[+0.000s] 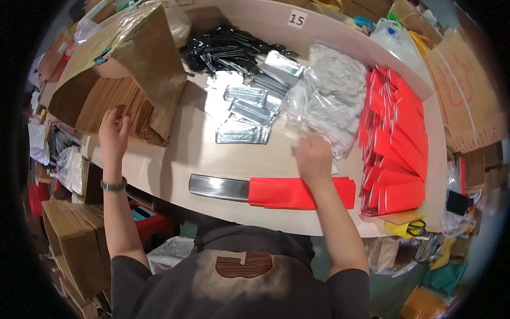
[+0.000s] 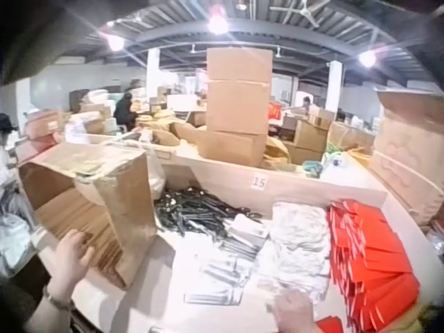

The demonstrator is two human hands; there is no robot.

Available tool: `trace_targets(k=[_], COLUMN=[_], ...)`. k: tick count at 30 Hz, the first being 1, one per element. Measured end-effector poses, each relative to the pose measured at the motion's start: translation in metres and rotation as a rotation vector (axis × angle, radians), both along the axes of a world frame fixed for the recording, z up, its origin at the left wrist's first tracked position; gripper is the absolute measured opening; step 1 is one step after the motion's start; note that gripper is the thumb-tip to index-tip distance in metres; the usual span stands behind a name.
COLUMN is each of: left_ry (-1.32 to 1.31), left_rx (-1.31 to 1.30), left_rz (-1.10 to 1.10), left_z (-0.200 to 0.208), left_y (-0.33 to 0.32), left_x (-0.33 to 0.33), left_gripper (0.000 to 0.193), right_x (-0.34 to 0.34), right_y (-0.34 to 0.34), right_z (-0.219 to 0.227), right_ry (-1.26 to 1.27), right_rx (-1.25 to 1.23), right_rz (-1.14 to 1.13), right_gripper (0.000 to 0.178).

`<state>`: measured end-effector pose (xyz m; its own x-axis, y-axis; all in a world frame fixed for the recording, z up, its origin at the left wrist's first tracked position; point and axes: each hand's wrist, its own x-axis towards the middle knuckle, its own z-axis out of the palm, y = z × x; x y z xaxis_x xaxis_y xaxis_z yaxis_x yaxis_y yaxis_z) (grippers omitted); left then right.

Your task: Packaging small items into various bags at a production workstation.

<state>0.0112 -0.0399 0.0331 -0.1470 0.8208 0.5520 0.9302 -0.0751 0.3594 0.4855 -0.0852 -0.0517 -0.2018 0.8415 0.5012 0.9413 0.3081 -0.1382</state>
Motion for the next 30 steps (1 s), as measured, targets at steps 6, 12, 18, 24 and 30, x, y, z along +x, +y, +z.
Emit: trace_targets(k=[6, 12, 18, 24, 30], left_ry=[-0.075, 0.003, -0.020, -1.076, -0.935], left_rx=[-0.476, -0.256, 0.092, -0.036, -0.814], left_rz=[-0.049, 0.005, 0.145, -0.029, -0.388], left_z=[-0.031, -0.031, -0.037, -0.095, -0.087], left_y=[0.027, 0.022, 0.010, -0.097, -0.127], left_x=[-0.025, -0.024, -0.038, 0.007, 0.033], left_gripper=[0.018, 0.020, 0.015, 0.016, 0.008], right_x=[-0.087, -0.108, -0.115, -0.138, -0.096], right_y=[0.024, 0.038, 0.027, -0.042, -0.073], right_z=[0.012, -0.022, -0.019, -0.011, 0.004], right_ry=[0.413, 0.091, 0.214, 0.680, 0.316], right_rx=[-0.685, -0.131, -0.161, -0.599, -0.352], right_rz=[0.130, 0.435, 0.377, 0.390, 0.435], right_gripper=[0.012, 0.009, 0.009, 0.013, 0.031])
